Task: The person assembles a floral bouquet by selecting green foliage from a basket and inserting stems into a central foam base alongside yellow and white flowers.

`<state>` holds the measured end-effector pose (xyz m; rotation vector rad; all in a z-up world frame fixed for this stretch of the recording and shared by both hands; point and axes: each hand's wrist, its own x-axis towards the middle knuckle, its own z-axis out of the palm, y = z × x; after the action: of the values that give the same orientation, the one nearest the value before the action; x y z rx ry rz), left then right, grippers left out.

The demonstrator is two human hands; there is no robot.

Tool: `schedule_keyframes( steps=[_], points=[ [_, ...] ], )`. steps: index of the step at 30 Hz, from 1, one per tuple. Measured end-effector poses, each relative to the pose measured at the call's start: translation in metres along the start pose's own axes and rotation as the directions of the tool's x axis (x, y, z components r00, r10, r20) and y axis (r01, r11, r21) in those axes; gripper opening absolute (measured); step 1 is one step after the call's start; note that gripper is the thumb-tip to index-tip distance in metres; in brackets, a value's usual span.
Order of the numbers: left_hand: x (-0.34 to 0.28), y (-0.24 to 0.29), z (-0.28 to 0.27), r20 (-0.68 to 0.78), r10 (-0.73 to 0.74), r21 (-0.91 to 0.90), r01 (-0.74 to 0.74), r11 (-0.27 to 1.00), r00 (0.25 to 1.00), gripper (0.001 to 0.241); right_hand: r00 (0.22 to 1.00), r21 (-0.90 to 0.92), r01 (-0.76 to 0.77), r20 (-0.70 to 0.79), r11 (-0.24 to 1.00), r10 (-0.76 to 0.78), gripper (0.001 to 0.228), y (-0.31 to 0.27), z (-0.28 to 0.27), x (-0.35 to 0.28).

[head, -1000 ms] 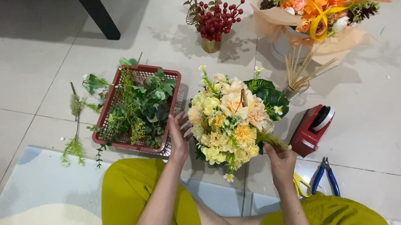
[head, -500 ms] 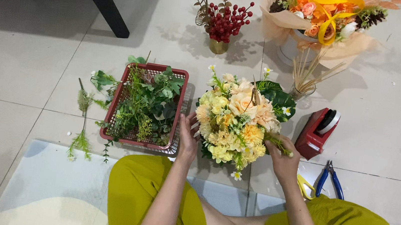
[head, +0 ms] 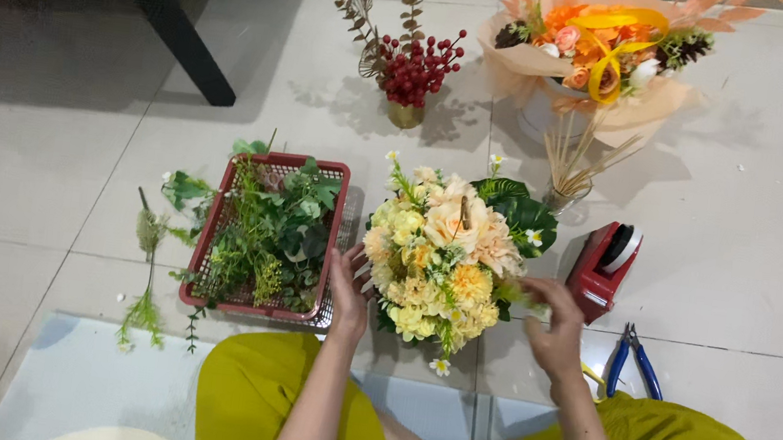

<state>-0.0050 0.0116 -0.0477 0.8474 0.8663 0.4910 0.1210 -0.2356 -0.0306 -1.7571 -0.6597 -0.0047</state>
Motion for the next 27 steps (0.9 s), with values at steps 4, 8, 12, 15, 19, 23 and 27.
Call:
schedule_keyframes(
  steps=[4,8,12,15,19,23,27],
  points=[
    [-0.026,0.025,0.018,-0.02,-0.019,-0.046,0.018,0.999,1.0,0.064,0.979,0.05,-0.04,-0.199,0.998,0.05,0.049,-0.005,-0.006,0.004],
    [-0.024,0.021,0.019,-0.014,-0.016,-0.042,0.015,0.999,1.0,0.066,0.99,-0.033,0.047,0.132,0.998,-0.042,0.054,-0.007,-0.001,0.004],
    [-0.028,0.025,0.018,-0.006,-0.037,-0.041,0.037,0.998,0.999,0.068,0.962,0.069,-0.002,0.273,0.998,-0.017,0.061,-0.002,0.003,0.001],
    [-0.014,0.015,0.01,-0.006,-0.078,-0.08,0.078,0.994,0.997,0.066,0.954,0.39,-0.297,0.094,0.871,0.284,0.059,-0.039,0.001,0.002],
    [0.007,-0.004,-0.004,0.001,-0.076,-0.096,0.076,0.993,0.997,0.068,0.9,0.39,-0.321,-0.159,0.863,0.407,0.033,-0.03,-0.004,-0.004],
    [0.008,-0.001,-0.003,-0.007,-0.074,-0.097,0.073,0.993,0.997,0.067,0.986,0.16,-0.162,-0.019,0.974,0.167,0.017,-0.009,-0.005,-0.008],
    [0.0,0.006,0.001,-0.014,-0.077,-0.081,0.076,0.994,0.997,0.068,0.997,0.042,-0.079,-0.016,0.996,0.079,0.015,-0.002,0.009,-0.009]
  ],
)
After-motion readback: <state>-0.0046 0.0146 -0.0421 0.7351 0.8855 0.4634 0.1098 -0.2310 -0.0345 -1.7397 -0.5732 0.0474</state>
